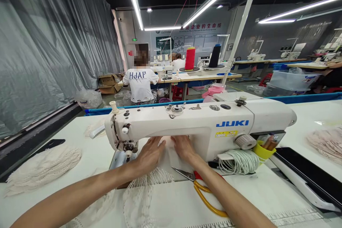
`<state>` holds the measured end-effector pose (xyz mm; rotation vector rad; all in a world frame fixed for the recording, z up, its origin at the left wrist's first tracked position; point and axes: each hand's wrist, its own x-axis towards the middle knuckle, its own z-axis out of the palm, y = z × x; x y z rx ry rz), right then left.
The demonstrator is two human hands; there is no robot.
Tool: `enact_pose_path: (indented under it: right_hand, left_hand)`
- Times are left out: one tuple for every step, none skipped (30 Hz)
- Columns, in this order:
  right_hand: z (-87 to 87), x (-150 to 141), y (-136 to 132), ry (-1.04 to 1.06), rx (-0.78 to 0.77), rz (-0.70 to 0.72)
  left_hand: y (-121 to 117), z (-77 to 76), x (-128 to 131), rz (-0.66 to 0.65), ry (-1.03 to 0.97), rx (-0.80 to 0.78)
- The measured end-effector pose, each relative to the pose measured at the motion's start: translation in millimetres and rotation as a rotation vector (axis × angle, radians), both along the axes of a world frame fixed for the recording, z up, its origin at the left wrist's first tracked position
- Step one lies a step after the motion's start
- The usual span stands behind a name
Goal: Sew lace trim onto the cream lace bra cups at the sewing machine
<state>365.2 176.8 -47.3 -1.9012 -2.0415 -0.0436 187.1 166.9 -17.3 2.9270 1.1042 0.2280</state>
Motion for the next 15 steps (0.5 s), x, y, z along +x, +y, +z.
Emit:
enact_pose_path:
  right_hand:
    - [0.4,0.4,-2.5,-0.005,0.007,0.001]
    - [0.9,0.6,-5.0,-0.01,0.012,0.0]
    - [1.4,0.6,-7.5,-0.014,0.018,-0.004]
    - [2.1,0.4,-10.0,-0.016,0.026,-0.009]
    - [2.9,0.1,-12.6,-0.018,0.038,-0.013]
    - [3.9,-0.2,-15.6,-0.017,0.055,-0.015]
    - [5.3,-0.4,-19.4,-0.016,0.077,-0.012]
    - [7.2,-0.3,-24.1,-0.012,0.105,-0.003]
    - [9.6,0.4,-30.3,-0.006,0.138,0.013]
    - [12.8,1.7,-38.1,0.003,0.173,0.037]
    - [16.7,3.8,-47.8,0.013,0.207,0.065]
    - [21.4,6.7,-59.4,0.022,0.241,0.093]
    - [26.7,10.1,-73.0,0.035,0.28,0.122]
    - [32.6,13.7,-88.3,0.048,0.327,0.148]
    - [38.9,17.2,-104.8,0.062,0.387,0.18]
  left_hand:
    - [3.6,-1.7,5.2,-0.007,-0.019,0.011]
    - [7.5,-3.4,10.2,-0.014,-0.032,0.014]
    - [11.3,-4.9,15.1,-0.018,-0.035,0.011]
    - [14.8,-6.3,19.7,-0.018,-0.03,0.002]
    - [18.0,-7.7,24.0,-0.014,-0.026,-0.005]
    - [20.7,-9.1,27.8,-0.004,-0.022,-0.011]
    - [22.8,-10.4,31.1,0.007,-0.019,-0.014]
    - [24.4,-11.9,34.0,0.02,-0.016,-0.016]
    - [25.6,-13.4,36.4,0.032,-0.015,-0.018]
    - [26.6,-14.9,38.3,0.042,-0.015,-0.02]
    - [27.4,-16.3,39.8,0.051,-0.017,-0.022]
    - [28.2,-17.3,40.8,0.06,-0.02,-0.027]
    - [29.1,-17.8,41.4,0.069,-0.026,-0.033]
    - [29.9,-17.6,41.6,0.076,-0.035,-0.042]
    - [30.5,-16.5,41.4,0.079,-0.046,-0.055]
